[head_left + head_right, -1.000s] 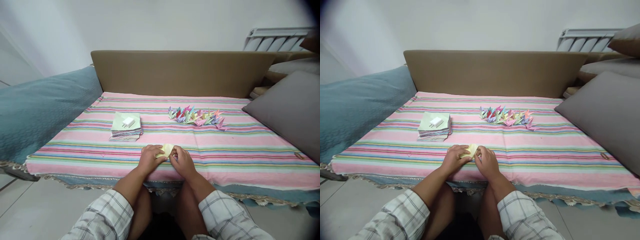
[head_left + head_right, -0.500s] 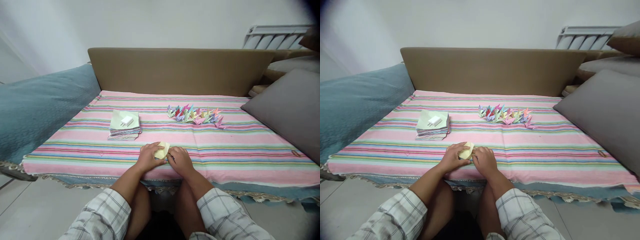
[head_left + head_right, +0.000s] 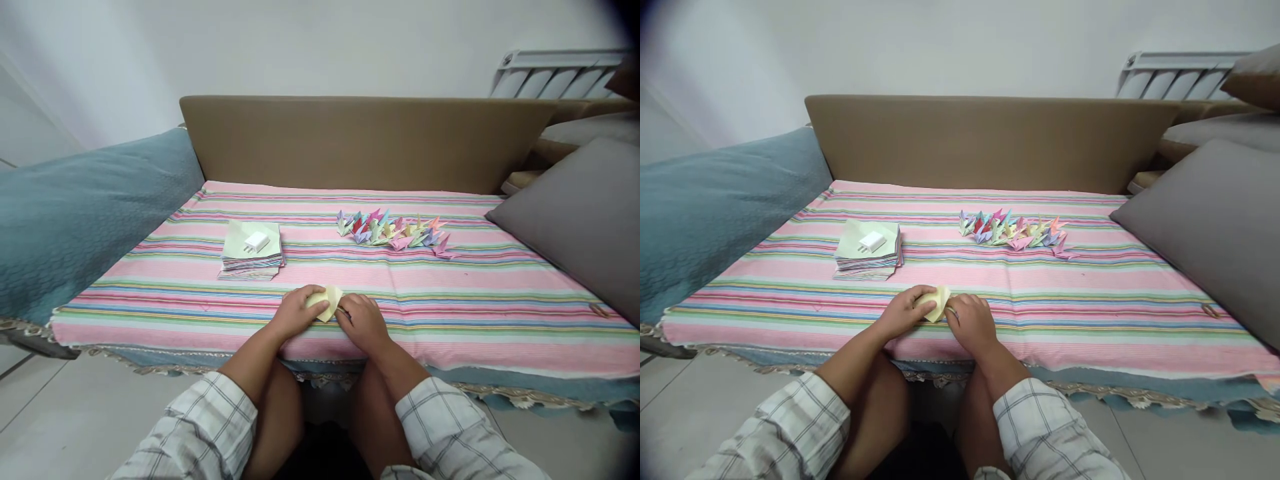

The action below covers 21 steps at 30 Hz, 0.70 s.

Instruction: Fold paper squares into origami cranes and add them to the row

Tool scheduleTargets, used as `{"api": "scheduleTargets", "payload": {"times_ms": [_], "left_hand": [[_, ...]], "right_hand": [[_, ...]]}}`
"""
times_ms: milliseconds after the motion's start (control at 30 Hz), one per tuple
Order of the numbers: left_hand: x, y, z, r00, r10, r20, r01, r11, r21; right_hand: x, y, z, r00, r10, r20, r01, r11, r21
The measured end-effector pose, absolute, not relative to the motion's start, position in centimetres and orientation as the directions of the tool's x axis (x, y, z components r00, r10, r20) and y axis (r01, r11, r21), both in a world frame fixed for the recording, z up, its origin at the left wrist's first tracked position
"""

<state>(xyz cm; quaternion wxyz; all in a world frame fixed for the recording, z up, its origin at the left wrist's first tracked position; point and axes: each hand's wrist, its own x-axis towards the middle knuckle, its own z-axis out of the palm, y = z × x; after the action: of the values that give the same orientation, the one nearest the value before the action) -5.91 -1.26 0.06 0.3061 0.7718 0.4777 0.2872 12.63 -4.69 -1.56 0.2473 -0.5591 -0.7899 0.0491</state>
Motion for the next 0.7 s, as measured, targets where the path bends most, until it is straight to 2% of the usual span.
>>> {"api": "scheduleTargets", "payload": {"times_ms": [100, 267, 500, 700], "left_hand": [[-5.9, -0.3, 0.2, 0.323, 0.943, 0.077, 0.584, -0.263, 0.768], [-5.4, 0.8, 1.4, 0.261, 0.965, -0.004, 0.743, -0.198, 0.639], [-5.2, 0.3, 1.9, 0.277, 0.961, 0.024, 0.799, -0.244, 0.549], [-4.5, 1.0, 1.4, 0.291, 0.954, 0.071, 0.804, -0.284, 0.523]], "right_hand": [[12.6, -4.7, -1.6, -0.246, 0.911, 0.33, 0.843, 0.369, -0.39], [12.6, -4.8, -1.7, -0.236, 0.918, 0.318, 0.844, 0.356, -0.402], [12.6, -4.8, -1.7, -0.238, 0.92, 0.313, 0.855, 0.351, -0.381], [12.4, -4.8, -1.5, -0.247, 0.922, 0.3, 0.876, 0.344, -0.338]]}}
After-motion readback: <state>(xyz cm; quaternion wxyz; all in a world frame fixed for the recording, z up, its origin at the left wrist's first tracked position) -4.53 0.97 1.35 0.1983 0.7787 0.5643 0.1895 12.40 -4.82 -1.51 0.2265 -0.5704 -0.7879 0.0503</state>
